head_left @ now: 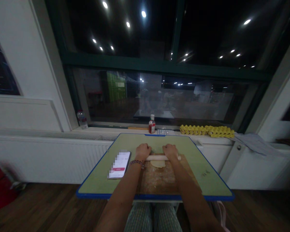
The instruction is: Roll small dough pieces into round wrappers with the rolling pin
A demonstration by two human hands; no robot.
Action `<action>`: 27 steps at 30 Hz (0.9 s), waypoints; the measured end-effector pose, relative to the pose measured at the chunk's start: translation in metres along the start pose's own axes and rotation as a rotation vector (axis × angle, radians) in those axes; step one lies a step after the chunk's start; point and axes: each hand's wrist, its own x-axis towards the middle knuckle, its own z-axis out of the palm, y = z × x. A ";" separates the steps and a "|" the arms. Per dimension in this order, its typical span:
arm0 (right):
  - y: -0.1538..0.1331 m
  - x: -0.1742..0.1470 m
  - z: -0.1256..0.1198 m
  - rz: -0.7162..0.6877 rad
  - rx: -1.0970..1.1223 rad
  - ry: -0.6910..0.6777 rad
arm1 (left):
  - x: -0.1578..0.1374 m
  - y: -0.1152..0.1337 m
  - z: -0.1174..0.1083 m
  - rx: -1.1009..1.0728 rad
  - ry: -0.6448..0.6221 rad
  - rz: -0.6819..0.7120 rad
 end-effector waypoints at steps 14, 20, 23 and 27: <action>-0.002 -0.002 -0.005 0.019 0.020 -0.004 | 0.000 0.001 -0.003 -0.009 -0.004 0.014; 0.000 -0.003 -0.008 -0.016 0.024 -0.022 | 0.005 -0.001 -0.001 -0.016 -0.021 0.030; 0.001 -0.002 -0.007 -0.022 0.024 -0.019 | 0.007 -0.003 0.002 -0.018 -0.014 0.036; 0.000 -0.003 -0.007 -0.006 0.017 -0.005 | 0.008 -0.005 0.007 -0.018 0.018 0.034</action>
